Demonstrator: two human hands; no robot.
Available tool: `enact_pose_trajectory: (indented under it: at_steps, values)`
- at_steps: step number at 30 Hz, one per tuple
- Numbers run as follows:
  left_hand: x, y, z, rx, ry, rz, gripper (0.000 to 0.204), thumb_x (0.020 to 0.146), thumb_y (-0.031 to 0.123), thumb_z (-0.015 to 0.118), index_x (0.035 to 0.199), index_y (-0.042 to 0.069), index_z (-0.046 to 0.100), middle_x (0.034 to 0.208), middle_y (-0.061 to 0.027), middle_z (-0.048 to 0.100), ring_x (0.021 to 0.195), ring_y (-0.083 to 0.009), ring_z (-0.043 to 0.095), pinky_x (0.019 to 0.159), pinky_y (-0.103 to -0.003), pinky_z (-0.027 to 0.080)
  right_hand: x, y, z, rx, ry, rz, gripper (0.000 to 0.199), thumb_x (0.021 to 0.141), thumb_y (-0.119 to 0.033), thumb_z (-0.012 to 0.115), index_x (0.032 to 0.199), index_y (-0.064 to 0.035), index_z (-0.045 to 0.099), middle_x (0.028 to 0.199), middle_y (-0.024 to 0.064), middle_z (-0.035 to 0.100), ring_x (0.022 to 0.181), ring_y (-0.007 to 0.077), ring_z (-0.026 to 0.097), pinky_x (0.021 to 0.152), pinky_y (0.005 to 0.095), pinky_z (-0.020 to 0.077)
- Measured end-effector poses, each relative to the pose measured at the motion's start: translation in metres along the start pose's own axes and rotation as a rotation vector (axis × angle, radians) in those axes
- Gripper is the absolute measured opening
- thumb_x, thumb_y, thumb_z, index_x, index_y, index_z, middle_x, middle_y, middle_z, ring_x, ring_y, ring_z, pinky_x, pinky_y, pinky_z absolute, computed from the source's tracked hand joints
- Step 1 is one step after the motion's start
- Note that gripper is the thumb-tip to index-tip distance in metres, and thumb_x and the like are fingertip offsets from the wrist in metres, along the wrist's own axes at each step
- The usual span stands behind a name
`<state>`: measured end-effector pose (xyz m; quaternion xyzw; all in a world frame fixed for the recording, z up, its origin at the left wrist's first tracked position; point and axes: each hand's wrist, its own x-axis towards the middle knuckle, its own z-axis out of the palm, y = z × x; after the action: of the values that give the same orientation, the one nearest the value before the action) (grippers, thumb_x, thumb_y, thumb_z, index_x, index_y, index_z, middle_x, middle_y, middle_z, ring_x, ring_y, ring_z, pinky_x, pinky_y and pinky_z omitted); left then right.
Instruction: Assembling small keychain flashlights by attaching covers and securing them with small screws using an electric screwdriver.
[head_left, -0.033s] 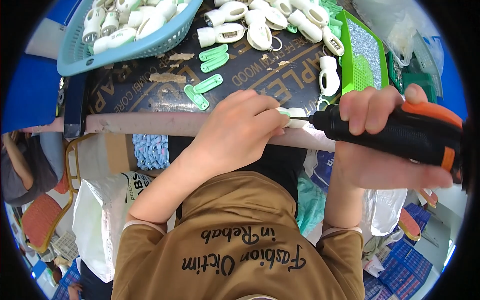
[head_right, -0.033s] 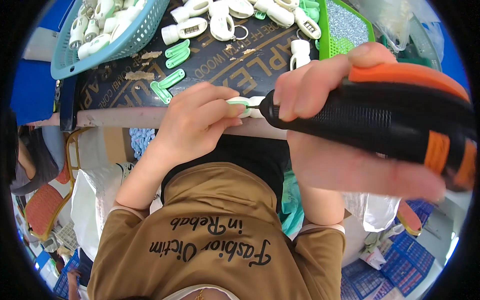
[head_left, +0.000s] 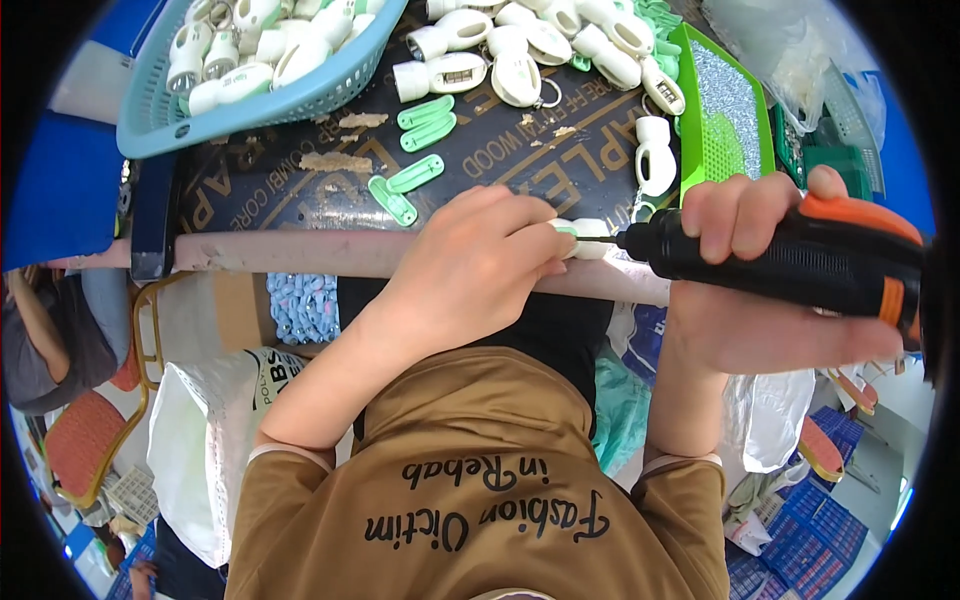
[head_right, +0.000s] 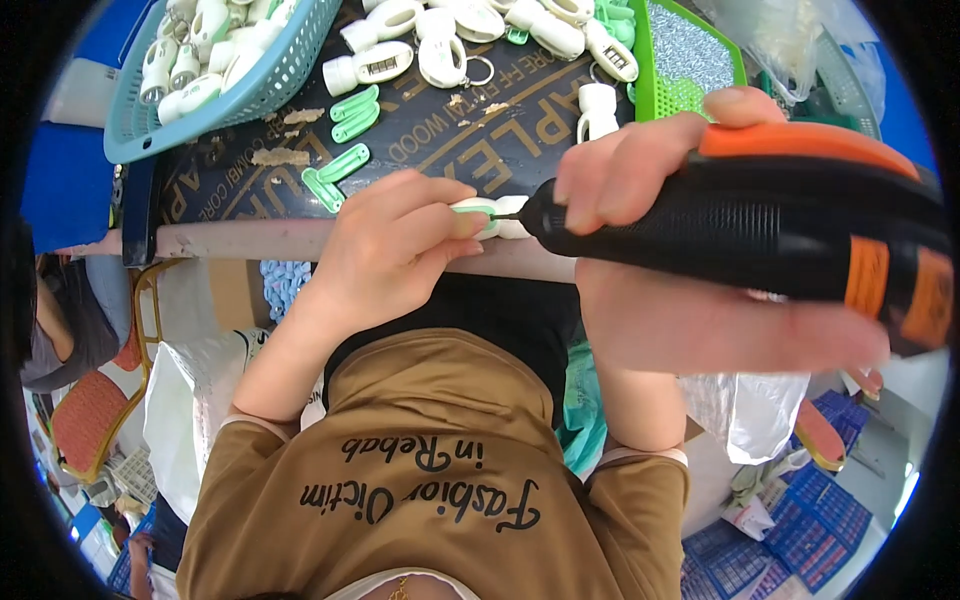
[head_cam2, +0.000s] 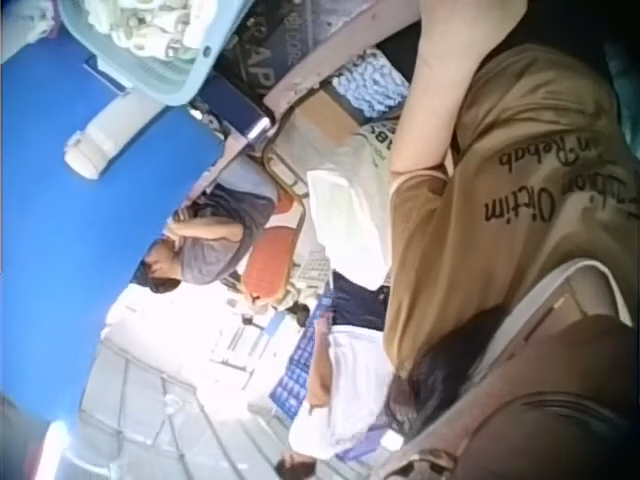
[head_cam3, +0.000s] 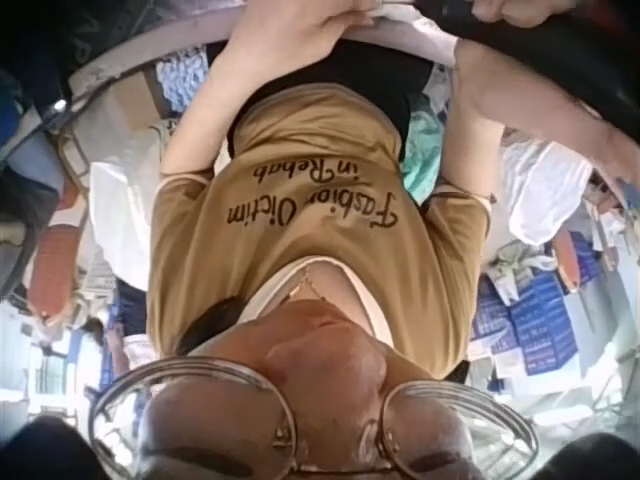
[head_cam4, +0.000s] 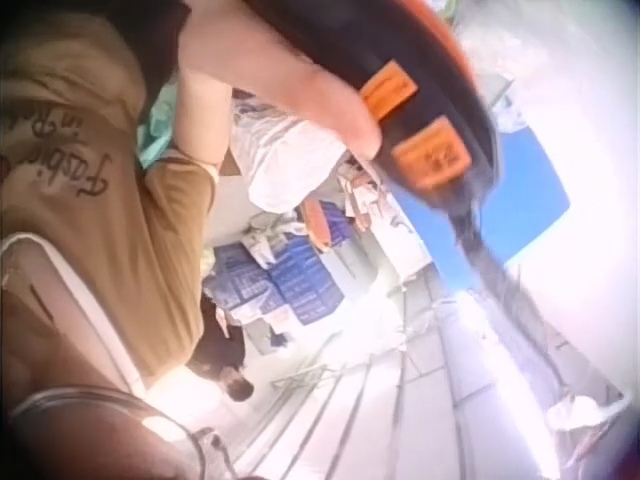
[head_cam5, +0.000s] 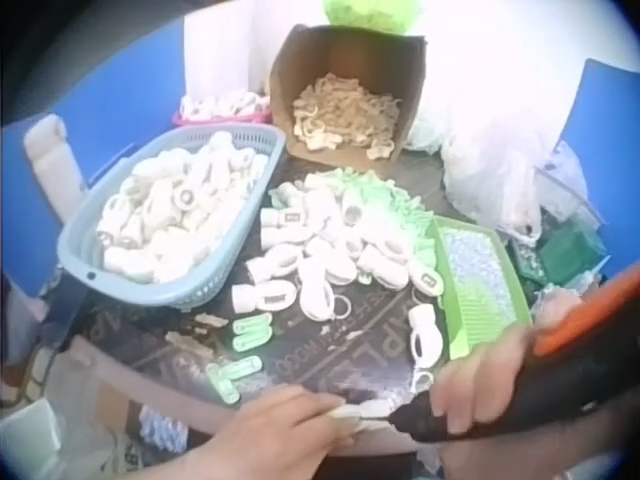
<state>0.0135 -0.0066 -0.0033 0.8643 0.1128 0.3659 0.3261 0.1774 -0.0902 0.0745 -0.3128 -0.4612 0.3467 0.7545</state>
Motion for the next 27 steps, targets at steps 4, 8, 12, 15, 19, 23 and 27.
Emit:
enact_pose_trajectory:
  at_steps: [4, 8, 12, 15, 19, 23, 27]
  values:
    - [0.002, 0.002, -0.003, 0.007, -0.032, -0.010, 0.022, 0.063, 0.004, 0.076, 0.082, 0.006, 0.066, 0.088, -0.0092, 0.065, 0.068, -0.0255, 0.059, 0.058, -0.034, 0.048, 0.010, -0.001, -0.026, -0.115, 0.104, -0.275, 0.092, 0.073, -0.085, 0.038, 0.116, -0.0034, 0.047, 0.074, 0.0088, 0.056, 0.063, 0.0195, 0.051, 0.063, 0.0361, 0.0404]
    - [-0.001, 0.001, -0.003, 0.012, -0.062, -0.023, 0.022, 0.069, 0.007, 0.071, 0.089, 0.007, 0.062, 0.089, -0.0079, 0.063, 0.075, -0.0266, 0.059, 0.066, -0.036, 0.048, 0.030, 0.021, -0.046, -0.327, 0.338, -0.405, 0.067, 0.086, -0.062, 0.048, 0.117, -0.0027, 0.048, 0.096, 0.0165, 0.060, 0.095, 0.0313, 0.059, 0.090, 0.0466, 0.0455]
    - [-0.004, 0.009, -0.010, -0.185, 0.043, -0.144, 0.028, 0.067, 0.004, 0.074, 0.092, 0.006, 0.062, 0.094, -0.0094, 0.065, 0.075, -0.0284, 0.061, 0.066, -0.034, 0.049, -0.013, -0.015, -0.070, -1.216, 0.272, -0.755, 0.035, 0.092, -0.028, 0.053, 0.108, 0.0029, 0.047, 0.094, 0.0153, 0.057, 0.085, 0.0235, 0.057, 0.084, 0.0407, 0.0456]
    - [0.002, 0.026, -0.019, -0.234, 0.050, -0.190, 0.028, 0.065, 0.003, 0.076, 0.089, 0.003, 0.063, 0.096, -0.0118, 0.067, 0.084, -0.0257, 0.064, 0.075, -0.033, 0.049, -0.055, 0.000, -0.030, -1.154, -0.032, -0.115, 0.044, 0.088, -0.037, 0.052, 0.105, 0.0037, 0.056, 0.101, 0.0184, 0.057, 0.093, 0.0294, 0.055, 0.084, 0.0385, 0.0427]
    - [0.005, 0.035, -0.025, -0.232, -0.003, -0.115, 0.038, 0.065, 0.004, 0.075, 0.101, 0.002, 0.063, 0.100, -0.0131, 0.065, 0.087, -0.0269, 0.062, 0.077, -0.034, 0.048, -0.063, 0.004, 0.000, -0.856, -0.084, 0.109, 0.045, 0.088, -0.034, 0.053, 0.113, 0.0026, 0.056, 0.108, 0.0192, 0.056, 0.095, 0.0309, 0.056, 0.086, 0.0379, 0.0430]
    - [0.011, 0.041, -0.022, -0.203, -0.039, -0.086, 0.041, 0.069, 0.006, 0.072, 0.108, 0.002, 0.061, 0.104, -0.0139, 0.063, 0.087, -0.0274, 0.061, 0.078, -0.035, 0.048, -0.067, 0.012, -0.001, -0.809, -0.068, 0.117, 0.036, 0.089, -0.025, 0.055, 0.112, 0.0027, 0.054, 0.107, 0.0187, 0.056, 0.094, 0.0288, 0.056, 0.081, 0.0349, 0.0457]
    - [0.011, 0.044, -0.010, -0.181, -0.019, -0.117, 0.039, 0.075, 0.008, 0.068, 0.112, 0.000, 0.058, 0.103, -0.0157, 0.061, 0.084, -0.0300, 0.060, 0.075, -0.036, 0.048, -0.071, 0.024, -0.001, -0.747, 0.041, -0.012, 0.030, 0.093, -0.025, 0.050, 0.108, 0.0013, 0.053, 0.104, 0.0182, 0.056, 0.090, 0.0270, 0.056, 0.078, 0.0342, 0.0461]
